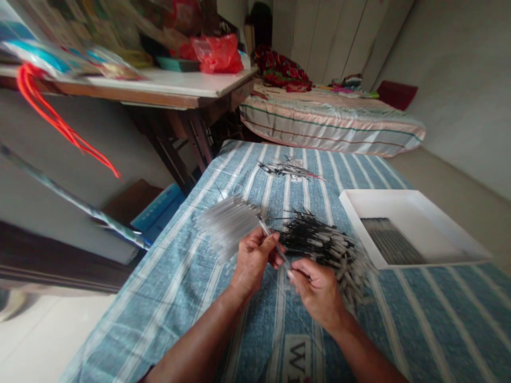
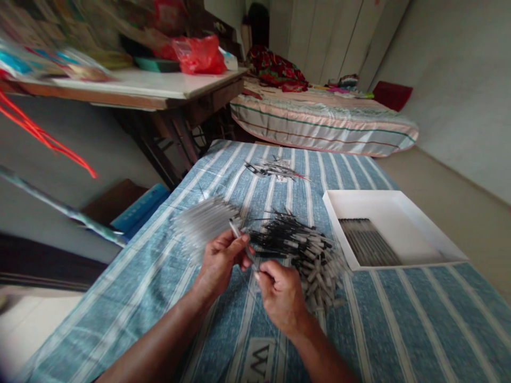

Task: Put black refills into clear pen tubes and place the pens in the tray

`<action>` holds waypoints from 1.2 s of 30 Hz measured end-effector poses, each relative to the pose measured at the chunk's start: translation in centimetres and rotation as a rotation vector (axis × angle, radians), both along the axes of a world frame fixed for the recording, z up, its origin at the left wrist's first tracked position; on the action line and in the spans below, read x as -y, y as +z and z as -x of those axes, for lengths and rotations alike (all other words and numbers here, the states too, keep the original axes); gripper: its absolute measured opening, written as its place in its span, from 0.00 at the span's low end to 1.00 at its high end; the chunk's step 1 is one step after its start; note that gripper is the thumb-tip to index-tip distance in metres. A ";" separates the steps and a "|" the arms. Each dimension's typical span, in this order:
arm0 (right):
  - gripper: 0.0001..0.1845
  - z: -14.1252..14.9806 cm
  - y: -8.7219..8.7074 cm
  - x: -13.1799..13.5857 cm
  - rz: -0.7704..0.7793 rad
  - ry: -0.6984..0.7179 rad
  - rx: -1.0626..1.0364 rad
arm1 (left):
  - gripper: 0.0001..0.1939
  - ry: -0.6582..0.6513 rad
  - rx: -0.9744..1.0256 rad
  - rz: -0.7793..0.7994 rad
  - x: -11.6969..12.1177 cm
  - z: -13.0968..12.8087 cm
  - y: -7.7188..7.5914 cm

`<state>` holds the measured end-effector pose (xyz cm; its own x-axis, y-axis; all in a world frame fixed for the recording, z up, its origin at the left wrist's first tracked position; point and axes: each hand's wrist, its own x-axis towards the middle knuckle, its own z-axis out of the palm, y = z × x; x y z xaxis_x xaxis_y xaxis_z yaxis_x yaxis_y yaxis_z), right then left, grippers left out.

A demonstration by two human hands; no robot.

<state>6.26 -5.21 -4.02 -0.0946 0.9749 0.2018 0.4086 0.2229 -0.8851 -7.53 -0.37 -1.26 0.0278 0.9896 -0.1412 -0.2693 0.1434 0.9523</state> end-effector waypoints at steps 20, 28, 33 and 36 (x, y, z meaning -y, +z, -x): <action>0.11 -11.4 5.2 -5.5 0.024 -0.238 0.757 | 0.14 -0.067 -0.546 -0.090 -1.3 0.9 0.0; 0.11 -22.8 3.9 -6.6 0.293 -0.523 0.894 | 0.13 -0.026 -0.930 -0.287 -2.4 2.5 -1.0; 0.11 -21.9 2.4 -6.7 0.326 -0.426 0.790 | 0.12 -0.056 -0.980 -0.290 -2.3 2.2 -0.3; 0.11 -21.0 1.8 -6.8 0.341 -0.357 0.748 | 0.12 -0.073 -1.002 -0.298 -2.2 2.1 -0.1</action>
<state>27.22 1.56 -2.19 0.2358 0.9669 -0.0971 0.8996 -0.2550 -0.3545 -9.64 1.81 -1.40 0.0941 0.9887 0.1163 0.6624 -0.1494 0.7341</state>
